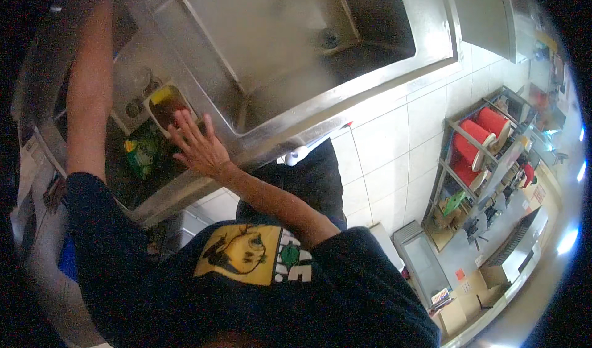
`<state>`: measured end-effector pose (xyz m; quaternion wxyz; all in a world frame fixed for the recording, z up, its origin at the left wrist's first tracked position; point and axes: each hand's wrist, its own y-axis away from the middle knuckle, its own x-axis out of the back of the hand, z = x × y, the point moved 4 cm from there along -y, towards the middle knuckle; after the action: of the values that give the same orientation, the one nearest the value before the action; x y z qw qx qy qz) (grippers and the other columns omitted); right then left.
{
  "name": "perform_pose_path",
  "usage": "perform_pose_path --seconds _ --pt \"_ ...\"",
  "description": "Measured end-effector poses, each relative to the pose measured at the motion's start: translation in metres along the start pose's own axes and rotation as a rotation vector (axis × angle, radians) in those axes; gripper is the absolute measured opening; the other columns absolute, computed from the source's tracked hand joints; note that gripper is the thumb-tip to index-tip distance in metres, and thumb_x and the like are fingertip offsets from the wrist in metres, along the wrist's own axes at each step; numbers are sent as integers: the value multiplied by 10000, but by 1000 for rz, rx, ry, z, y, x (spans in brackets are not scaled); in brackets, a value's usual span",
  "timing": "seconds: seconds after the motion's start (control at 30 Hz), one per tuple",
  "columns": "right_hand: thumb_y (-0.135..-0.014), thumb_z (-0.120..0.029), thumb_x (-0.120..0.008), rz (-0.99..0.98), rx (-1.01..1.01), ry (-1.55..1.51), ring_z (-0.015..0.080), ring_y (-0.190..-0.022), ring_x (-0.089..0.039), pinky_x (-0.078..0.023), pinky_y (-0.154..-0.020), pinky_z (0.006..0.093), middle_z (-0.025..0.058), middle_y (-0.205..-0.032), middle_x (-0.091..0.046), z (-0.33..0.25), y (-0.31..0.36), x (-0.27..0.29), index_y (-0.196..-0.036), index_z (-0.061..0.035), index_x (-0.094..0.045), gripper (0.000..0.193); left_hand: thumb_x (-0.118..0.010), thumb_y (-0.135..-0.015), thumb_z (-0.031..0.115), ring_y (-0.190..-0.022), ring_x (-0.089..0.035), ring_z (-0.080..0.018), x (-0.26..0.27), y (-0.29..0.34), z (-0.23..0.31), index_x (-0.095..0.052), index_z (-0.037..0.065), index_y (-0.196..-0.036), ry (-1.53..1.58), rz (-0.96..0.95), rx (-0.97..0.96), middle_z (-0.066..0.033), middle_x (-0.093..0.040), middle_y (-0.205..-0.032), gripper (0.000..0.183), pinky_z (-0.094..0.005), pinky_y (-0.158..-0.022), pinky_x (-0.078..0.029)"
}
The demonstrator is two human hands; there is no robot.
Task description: Repairing a sink faucet using a screwdriver and cleaning the area with a squeegee in a commercial kitchen.
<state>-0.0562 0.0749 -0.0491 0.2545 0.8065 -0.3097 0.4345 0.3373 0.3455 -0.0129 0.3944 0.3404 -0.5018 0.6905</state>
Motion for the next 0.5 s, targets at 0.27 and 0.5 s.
perform_pose_path --seconds 0.27,0.5 --pt "-866 -463 -527 243 -822 -1 493 -1345 -31 -75 -1071 585 295 -1467 -38 103 9 68 -1406 37 -138 832 -528 -868 362 -723 -612 -335 -34 5 -17 -666 -13 -781 -319 370 -434 -200 -620 -789 408 -462 -652 -480" --pt "-904 -499 -438 492 -776 -22 483 -1348 -25 -67 -1109 485 401 -1404 -74 217 36 169 -1408 69 -93 834 -568 -839 372 -819 -632 -368 14 11 5 -676 -8 -770 1 -109 89 -230 -647 -831 401 -509 -760 -466"
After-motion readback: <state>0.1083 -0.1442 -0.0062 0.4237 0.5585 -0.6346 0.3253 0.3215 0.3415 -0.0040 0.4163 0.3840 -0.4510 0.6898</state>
